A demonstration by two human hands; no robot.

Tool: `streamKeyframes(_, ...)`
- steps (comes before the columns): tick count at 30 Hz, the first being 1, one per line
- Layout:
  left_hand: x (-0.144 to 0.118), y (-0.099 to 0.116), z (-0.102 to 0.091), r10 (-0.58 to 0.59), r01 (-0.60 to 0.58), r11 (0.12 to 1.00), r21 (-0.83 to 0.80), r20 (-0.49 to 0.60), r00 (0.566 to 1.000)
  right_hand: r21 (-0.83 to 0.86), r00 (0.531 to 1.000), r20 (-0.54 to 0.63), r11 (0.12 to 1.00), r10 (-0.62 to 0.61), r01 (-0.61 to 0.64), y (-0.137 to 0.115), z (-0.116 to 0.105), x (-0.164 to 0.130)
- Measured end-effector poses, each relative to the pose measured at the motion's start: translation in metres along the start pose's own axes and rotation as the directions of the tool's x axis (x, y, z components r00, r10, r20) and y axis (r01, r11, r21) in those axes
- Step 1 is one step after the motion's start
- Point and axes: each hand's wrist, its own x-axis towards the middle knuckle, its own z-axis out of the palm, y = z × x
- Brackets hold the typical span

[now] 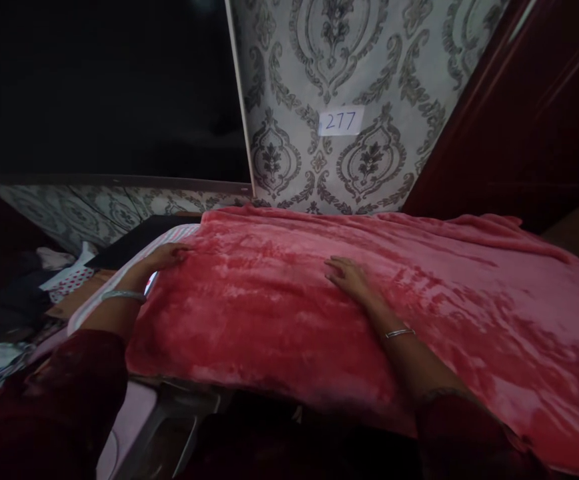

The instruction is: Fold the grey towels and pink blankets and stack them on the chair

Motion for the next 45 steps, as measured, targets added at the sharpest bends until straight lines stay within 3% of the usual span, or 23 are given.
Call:
streamKeyframes(5, 0.0, -0.008, 0.004, -0.041, 0.041, 0.999, -0.009, -0.019, 0.999, 0.006, 1.0, 0.025, 1.0, 0.013, -0.013, -0.003, -0.003, -0.003)
streamKeyframes(10, -0.02, -0.016, 0.007, -0.058, 0.06, 0.994, -0.09, 0.02, 0.998, -0.013, 0.997, 0.062, 0.998, 0.056, -0.055, -0.02, -0.015, -0.017)
streamKeyframes(14, -0.049, -0.026, 0.004, -0.084, 0.091, 0.985, -0.146, 0.056, 0.995, -0.021, 0.991, 0.08, 0.995, 0.103, -0.101, -0.052, -0.036, -0.057)
streamKeyframes(18, -0.079, -0.033, 0.001, -0.044, 0.062, 0.977, -0.206, 0.093, 0.995, 0.018, 0.994, 0.096, 0.999, 0.044, -0.045, -0.089, -0.06, -0.119)
streamKeyframes(22, -0.091, -0.031, 0.005, 0.006, -0.006, 0.971, -0.239, -0.004, 1.0, 0.003, 0.987, 0.151, 0.999, -0.054, 0.055, -0.112, -0.073, -0.167)
streamKeyframes(26, -0.087, -0.027, 0.012, -0.036, 0.023, 0.992, -0.128, -0.097, 0.995, -0.049, 0.991, 0.102, 0.995, -0.082, 0.088, -0.118, -0.073, -0.185)
streamKeyframes(32, -0.082, -0.022, 0.013, -0.046, 0.057, 0.995, 0.083, -0.124, 0.991, 0.056, 0.997, 0.046, 0.996, -0.066, 0.064, -0.112, -0.068, -0.185)
streamKeyframes(37, -0.071, 0.0, 0.02, 0.16, -0.097, 0.963, 0.251, -0.242, 0.957, 0.067, 1.0, 0.012, 0.998, -0.004, 0.003, -0.092, -0.074, -0.163)
streamKeyframes(40, -0.057, 0.02, 0.033, 0.32, -0.264, 0.919, 0.292, -0.164, 0.933, 0.02, 0.997, -0.066, 0.999, 0.044, -0.043, -0.071, -0.08, -0.142)
streamKeyframes(45, -0.034, 0.046, 0.062, 0.43, -0.408, 0.876, 0.256, -0.035, 0.902, -0.029, 0.975, -0.155, 0.986, 0.157, -0.163, -0.031, -0.093, -0.108)
